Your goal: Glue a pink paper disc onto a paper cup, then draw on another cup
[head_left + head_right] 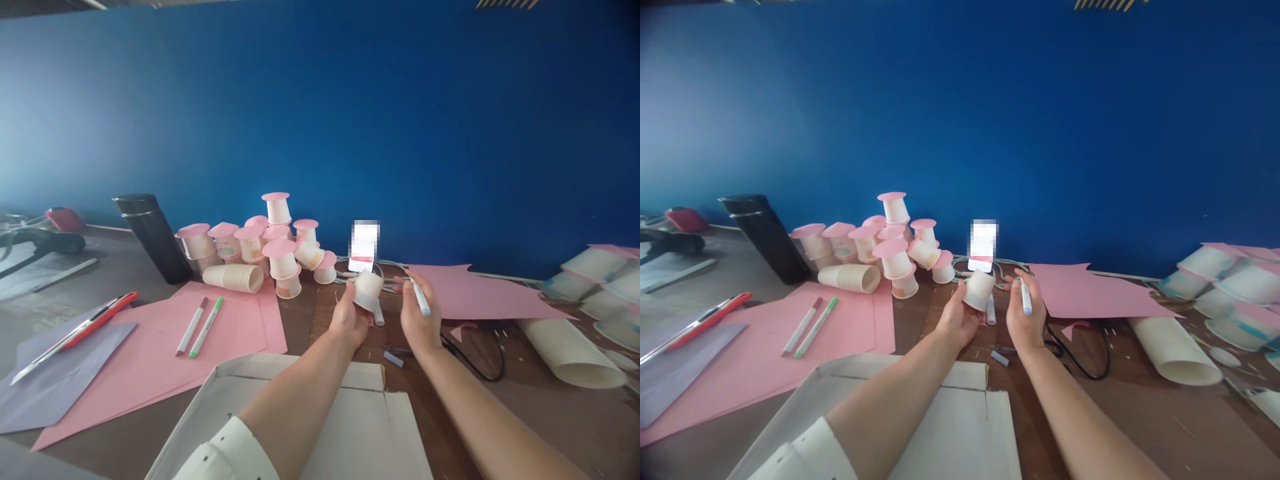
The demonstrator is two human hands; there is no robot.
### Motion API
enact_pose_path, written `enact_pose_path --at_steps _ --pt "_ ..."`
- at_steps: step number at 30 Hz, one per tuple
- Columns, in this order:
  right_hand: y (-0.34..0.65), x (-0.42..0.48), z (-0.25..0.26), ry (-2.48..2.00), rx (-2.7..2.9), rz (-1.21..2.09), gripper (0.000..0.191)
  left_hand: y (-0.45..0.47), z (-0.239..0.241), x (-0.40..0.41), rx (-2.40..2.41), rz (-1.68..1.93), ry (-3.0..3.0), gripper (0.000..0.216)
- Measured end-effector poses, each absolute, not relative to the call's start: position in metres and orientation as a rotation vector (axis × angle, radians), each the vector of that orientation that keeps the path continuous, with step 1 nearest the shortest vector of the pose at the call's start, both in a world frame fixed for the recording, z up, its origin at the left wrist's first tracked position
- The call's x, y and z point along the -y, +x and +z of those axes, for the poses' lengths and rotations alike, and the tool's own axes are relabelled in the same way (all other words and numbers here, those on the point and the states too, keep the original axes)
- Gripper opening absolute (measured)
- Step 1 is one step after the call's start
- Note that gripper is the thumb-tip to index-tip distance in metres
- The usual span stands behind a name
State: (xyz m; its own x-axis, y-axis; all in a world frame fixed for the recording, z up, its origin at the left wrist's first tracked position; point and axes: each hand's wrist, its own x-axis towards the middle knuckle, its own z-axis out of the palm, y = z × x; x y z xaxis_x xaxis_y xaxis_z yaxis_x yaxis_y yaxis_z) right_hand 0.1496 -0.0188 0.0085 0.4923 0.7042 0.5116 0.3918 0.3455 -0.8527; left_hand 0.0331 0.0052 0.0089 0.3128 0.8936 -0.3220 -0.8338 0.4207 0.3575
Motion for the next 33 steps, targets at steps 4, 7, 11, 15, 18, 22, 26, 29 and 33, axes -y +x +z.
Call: enact_pose_path --at_steps 4,7,11,15,18,22,26,29,33 --pt "0.153 0.01 0.001 -1.167 1.005 0.584 0.047 0.033 0.01 -0.003 -0.513 1.127 0.137 0.038" --pt "0.153 0.009 -0.004 -1.163 1.007 0.671 0.05 0.033 0.011 0.0 -0.508 1.101 0.153 0.037" --pt "0.154 0.01 -0.006 -1.214 1.121 0.599 0.05 0.034 0.014 0.006 -0.446 1.091 0.192 0.038" --pt "0.154 0.012 -0.006 -1.249 1.108 0.567 0.046 0.037 0.016 0.012 -0.374 1.104 0.218 0.025" --pt "0.152 0.014 -0.001 -1.294 1.089 0.546 0.046 0.04 0.017 0.014 -0.363 1.102 0.236 0.02" --pt "0.149 0.019 0.008 -1.391 1.126 0.507 0.047 0.041 0.016 0.015 -0.389 1.105 0.281 0.022" --pt "0.148 0.019 0.011 -1.401 1.204 0.322 0.046 0.041 0.015 0.013 -0.399 1.109 0.264 0.023" --pt "0.149 0.021 0.012 -1.334 1.238 0.197 0.046 0.04 0.013 0.01 -0.433 1.128 0.238 0.022" --pt "0.149 0.026 0.016 -1.325 1.32 0.052 0.043 0.039 0.011 0.006 -0.477 1.147 0.213 0.021"
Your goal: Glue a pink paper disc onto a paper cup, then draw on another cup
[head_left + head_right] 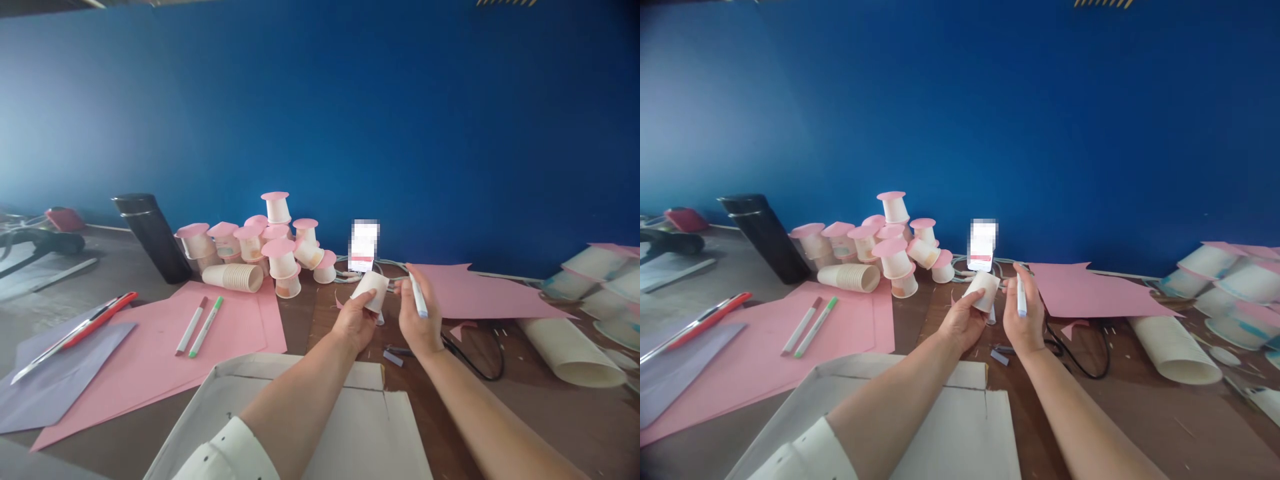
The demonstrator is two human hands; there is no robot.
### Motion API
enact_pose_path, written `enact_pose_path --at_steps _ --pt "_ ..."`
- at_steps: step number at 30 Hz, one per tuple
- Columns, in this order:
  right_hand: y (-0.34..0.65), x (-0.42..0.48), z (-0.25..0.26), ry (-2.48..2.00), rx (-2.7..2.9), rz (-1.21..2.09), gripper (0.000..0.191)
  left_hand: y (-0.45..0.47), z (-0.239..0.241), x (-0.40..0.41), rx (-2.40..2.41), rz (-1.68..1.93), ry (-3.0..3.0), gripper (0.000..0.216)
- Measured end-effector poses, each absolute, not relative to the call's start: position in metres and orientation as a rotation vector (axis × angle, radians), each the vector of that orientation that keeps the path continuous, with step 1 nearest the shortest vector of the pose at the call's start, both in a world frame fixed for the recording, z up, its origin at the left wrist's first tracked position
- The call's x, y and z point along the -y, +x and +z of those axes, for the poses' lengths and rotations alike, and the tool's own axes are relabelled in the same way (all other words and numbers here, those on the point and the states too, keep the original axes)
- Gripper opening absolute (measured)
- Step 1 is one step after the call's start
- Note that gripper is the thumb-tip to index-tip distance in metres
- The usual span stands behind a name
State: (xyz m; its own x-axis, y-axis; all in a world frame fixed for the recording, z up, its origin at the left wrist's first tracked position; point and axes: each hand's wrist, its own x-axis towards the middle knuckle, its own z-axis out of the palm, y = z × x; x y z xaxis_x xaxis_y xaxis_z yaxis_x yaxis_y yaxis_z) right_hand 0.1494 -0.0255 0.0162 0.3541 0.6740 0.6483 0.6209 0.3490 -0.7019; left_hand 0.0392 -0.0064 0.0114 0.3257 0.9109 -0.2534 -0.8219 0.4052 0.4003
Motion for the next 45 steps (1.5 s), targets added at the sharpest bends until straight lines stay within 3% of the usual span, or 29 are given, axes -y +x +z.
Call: enact_pose_path --at_steps 5,12,21,45 --pt "0.148 0.029 0.017 -1.17 1.518 -0.174 0.034 0.039 0.009 0.004 -0.445 1.153 0.219 0.022" --pt "0.147 0.03 0.016 -1.251 1.437 -0.073 0.026 0.039 0.009 0.003 -0.485 1.149 0.258 0.023" --pt "0.143 0.033 0.026 -1.209 1.475 -0.217 0.017 0.041 0.006 0.002 -0.465 1.172 0.304 0.027" --pt "0.14 0.032 0.023 -1.222 1.512 -0.271 0.017 0.039 0.009 0.004 -0.443 1.158 0.333 0.025"
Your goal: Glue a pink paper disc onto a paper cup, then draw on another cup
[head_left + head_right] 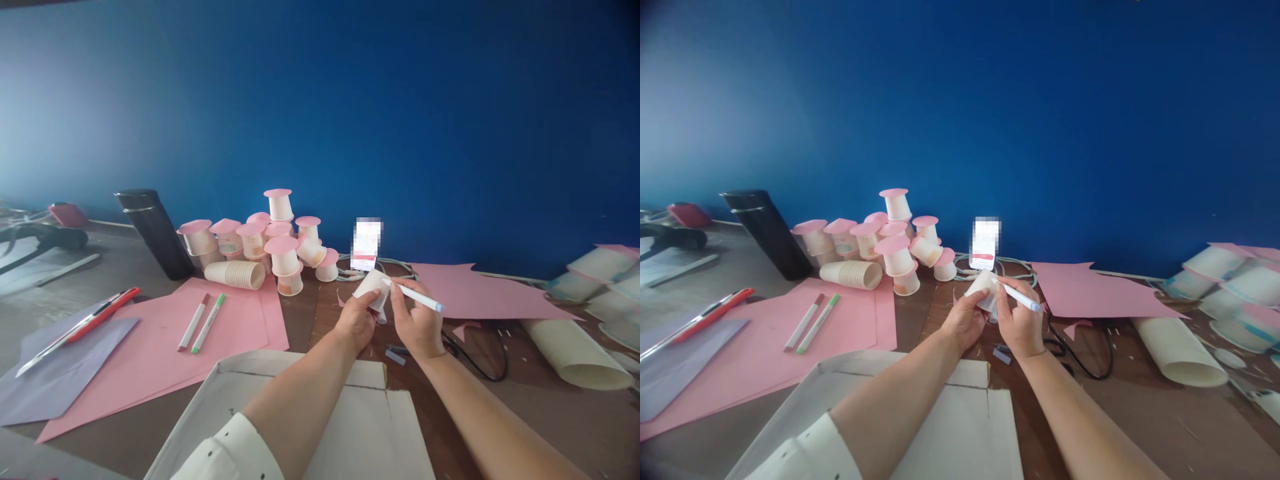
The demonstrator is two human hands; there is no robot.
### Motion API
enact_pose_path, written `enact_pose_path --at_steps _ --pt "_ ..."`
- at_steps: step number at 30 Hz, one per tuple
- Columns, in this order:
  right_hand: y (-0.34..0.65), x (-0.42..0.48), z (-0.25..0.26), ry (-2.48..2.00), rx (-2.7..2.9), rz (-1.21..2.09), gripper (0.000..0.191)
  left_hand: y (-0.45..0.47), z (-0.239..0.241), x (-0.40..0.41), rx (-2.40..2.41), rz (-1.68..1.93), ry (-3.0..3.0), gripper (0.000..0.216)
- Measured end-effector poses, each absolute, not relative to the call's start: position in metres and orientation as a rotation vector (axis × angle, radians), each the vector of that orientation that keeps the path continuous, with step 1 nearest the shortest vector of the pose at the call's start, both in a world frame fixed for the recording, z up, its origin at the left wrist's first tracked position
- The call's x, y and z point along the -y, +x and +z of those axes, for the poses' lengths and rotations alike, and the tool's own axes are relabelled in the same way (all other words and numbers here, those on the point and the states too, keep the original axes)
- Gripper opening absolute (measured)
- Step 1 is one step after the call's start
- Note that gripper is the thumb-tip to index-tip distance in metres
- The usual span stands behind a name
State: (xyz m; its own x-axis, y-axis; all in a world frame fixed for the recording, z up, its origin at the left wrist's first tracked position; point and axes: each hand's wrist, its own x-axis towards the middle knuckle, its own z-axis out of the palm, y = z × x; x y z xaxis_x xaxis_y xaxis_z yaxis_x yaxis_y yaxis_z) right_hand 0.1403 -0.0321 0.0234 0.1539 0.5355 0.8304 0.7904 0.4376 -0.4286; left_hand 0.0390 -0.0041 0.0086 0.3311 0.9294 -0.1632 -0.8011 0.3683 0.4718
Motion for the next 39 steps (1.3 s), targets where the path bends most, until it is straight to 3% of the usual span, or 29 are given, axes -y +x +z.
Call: enact_pose_path --at_steps 16,39 --pt "0.1425 0.0295 0.0161 -1.246 1.471 -0.11 0.02 0.038 0.0101 0.004 -0.459 1.139 0.305 0.021" --pt "0.144 0.029 0.0147 -1.235 1.481 -0.155 0.017 0.0365 0.0122 0.004 -0.458 1.118 0.256 0.019"
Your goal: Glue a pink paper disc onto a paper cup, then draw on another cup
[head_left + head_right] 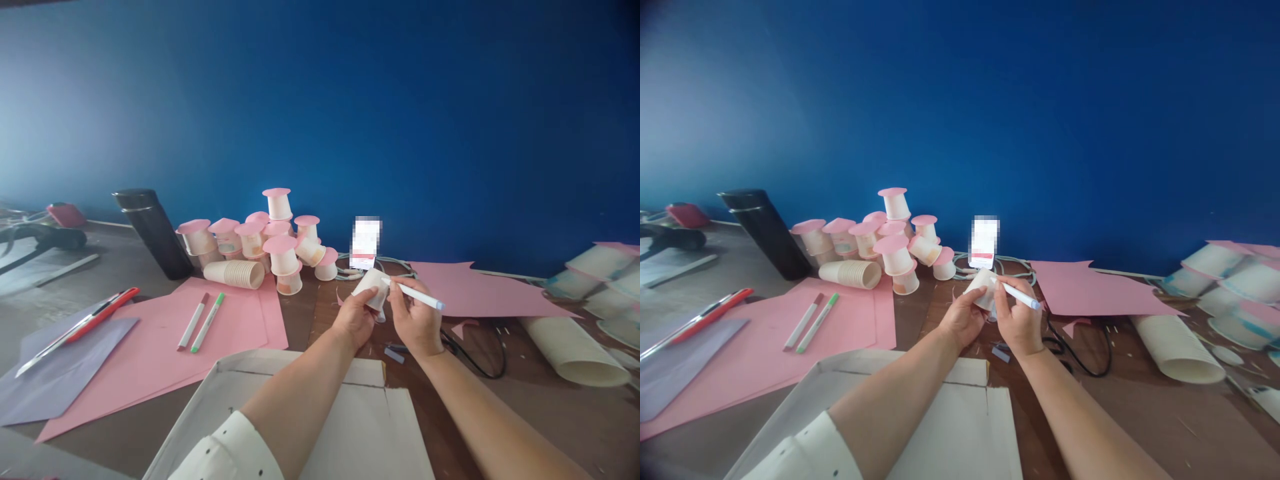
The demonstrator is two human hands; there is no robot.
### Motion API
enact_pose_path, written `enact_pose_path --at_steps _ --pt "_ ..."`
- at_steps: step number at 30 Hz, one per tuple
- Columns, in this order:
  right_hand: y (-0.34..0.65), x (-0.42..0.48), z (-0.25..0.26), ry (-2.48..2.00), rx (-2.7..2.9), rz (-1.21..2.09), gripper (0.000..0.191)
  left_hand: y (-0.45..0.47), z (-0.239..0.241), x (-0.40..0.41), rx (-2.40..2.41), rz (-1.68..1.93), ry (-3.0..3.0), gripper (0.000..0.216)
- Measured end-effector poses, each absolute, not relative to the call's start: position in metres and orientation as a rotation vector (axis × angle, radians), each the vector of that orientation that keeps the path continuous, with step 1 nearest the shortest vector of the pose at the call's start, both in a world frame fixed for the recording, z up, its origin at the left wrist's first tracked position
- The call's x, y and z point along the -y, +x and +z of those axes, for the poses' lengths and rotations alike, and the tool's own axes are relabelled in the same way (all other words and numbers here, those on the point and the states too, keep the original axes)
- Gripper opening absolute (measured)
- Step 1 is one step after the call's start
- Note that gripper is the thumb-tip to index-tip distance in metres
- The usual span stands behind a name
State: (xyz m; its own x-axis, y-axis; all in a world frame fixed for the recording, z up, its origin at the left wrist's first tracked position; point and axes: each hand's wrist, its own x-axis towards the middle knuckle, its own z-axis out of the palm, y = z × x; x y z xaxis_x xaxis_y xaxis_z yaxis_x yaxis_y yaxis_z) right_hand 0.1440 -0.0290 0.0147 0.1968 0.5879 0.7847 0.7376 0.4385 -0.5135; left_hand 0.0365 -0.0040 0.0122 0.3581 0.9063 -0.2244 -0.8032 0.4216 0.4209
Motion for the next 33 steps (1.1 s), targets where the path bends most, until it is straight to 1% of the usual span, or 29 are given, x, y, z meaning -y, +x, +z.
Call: enact_pose_path --at_steps 13,20,33 --pt "0.1445 0.0285 0.0141 -1.232 1.485 -0.163 0.016 0.0351 0.0132 0.0038 -0.45 1.096 0.221 0.016" --pt "0.1445 0.0287 0.0138 -1.23 1.479 -0.171 0.016 0.0344 0.0107 0.0034 -0.423 1.082 0.221 0.018" --pt "0.1435 0.0298 0.0153 -1.257 1.462 -0.177 0.017 0.0335 0.0119 0.0032 -0.432 1.078 0.195 0.016"
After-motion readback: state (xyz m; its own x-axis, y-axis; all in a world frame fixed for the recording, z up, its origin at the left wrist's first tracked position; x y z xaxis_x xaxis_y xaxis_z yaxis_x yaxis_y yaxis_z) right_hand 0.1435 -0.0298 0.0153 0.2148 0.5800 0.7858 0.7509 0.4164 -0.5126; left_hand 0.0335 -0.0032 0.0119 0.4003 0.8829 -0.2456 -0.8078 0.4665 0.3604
